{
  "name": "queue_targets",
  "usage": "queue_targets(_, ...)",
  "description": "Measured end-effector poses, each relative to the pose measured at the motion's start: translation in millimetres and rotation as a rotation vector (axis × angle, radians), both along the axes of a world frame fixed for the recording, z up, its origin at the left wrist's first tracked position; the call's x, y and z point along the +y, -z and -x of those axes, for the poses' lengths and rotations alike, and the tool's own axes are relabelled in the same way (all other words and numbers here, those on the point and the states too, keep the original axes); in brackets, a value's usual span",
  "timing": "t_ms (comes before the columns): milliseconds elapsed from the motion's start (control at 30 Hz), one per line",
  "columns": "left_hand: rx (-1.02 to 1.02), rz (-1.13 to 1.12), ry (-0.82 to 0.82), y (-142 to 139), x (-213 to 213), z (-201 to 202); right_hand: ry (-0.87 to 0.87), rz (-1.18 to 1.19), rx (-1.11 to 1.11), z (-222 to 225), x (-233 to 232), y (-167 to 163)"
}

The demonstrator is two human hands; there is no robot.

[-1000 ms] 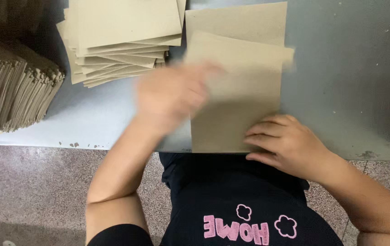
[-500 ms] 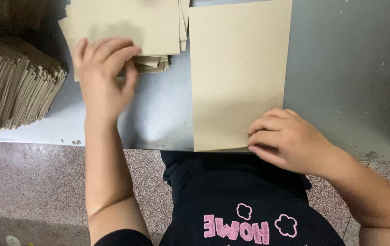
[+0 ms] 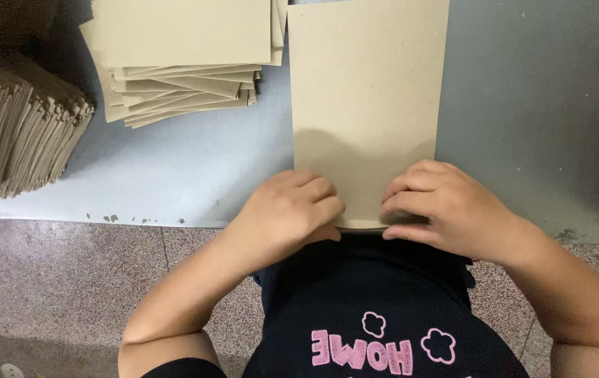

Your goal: The person folds kraft paper sheets in half at a work table, creasing each fold flat by hand and stacking the folded sheets in a pile beside them, taking new sheets one at a time from a stack on the table.

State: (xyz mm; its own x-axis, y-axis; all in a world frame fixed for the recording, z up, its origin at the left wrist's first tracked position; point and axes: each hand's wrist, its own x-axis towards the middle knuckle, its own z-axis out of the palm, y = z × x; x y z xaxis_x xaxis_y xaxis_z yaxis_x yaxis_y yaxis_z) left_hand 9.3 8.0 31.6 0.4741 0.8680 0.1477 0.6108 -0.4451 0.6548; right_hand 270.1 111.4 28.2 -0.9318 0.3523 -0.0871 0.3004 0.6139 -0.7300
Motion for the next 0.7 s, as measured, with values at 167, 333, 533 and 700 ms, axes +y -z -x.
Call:
queue_targets(167,-0.016,0.048,-0.011,1.7,2.9,3.1,0.002,-0.055,0.006,0.6,-2.5,-2.6)
queue_targets(333,-0.058,0.057,-0.03,2.5,4.0,5.4,0.005,-0.075,0.027,-1.4,-4.1,1.3)
queue_targets(533,0.075,-0.16,-0.069,3.0,5.2,11.6,0.039,0.006,0.039,-11.8,-4.7,13.0)
queue_targets(700,0.001,-0.136,-0.108,21.1,2.9,24.3,0.031,0.038,0.125,-24.4,-2.9,12.9)
